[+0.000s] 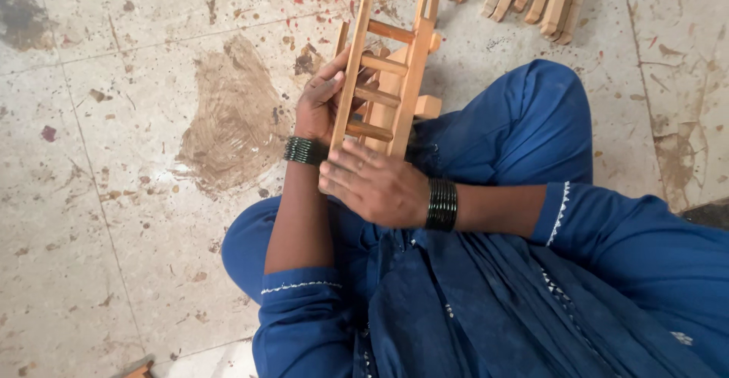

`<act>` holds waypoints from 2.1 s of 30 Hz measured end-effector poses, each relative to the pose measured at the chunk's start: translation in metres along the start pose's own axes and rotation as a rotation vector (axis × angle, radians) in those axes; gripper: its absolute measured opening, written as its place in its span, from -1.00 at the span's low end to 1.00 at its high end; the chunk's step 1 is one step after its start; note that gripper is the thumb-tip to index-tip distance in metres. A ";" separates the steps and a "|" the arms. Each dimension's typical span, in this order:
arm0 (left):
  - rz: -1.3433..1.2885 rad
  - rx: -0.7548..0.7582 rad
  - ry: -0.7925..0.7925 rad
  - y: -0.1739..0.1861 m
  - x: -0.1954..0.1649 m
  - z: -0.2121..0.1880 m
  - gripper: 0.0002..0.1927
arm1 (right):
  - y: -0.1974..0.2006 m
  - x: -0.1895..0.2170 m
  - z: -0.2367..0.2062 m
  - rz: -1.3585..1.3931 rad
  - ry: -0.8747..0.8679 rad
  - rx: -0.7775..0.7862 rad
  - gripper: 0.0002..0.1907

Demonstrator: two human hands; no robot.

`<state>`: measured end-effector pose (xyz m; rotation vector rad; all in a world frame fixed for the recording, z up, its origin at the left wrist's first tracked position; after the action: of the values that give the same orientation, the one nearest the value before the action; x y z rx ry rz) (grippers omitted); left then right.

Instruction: The person sits on the floor holding a small wooden chair-like frame on their lap and sands its surfaces with a sanding block, turning the frame over to sand different sides and edges. Stacks of wooden parts lie on the floor around them.

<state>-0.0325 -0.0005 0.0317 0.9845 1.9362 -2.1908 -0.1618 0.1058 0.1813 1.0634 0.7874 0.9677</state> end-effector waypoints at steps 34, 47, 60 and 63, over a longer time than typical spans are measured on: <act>0.496 -0.266 -0.164 -0.059 -0.011 -0.012 -0.38 | -0.002 -0.137 -0.024 -0.431 -0.596 0.390 -0.74; 0.647 -0.252 -0.158 -0.061 -0.010 -0.013 -0.34 | 0.007 -0.151 -0.047 -0.259 -0.546 0.108 -0.79; 0.651 -0.262 -0.157 -0.056 -0.017 -0.012 -0.38 | -0.019 -0.164 -0.052 -0.020 -0.459 0.099 -0.74; 0.676 -0.280 -0.167 -0.057 -0.019 -0.012 -0.38 | -0.025 -0.149 -0.052 0.332 -0.496 0.240 -0.71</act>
<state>-0.0370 0.0157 0.0908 1.1425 1.4808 -1.5278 -0.2582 -0.0185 0.1522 1.6014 0.3243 0.8414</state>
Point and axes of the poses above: each hand's wrist, its own z-axis towards the middle knuckle, its own y-axis out of the back of the hand, x = y × z, the point moved 2 cm from there along z, towards the middle knuckle, and after that the axes turned 2 degrees about x, right-handed, at the moved point
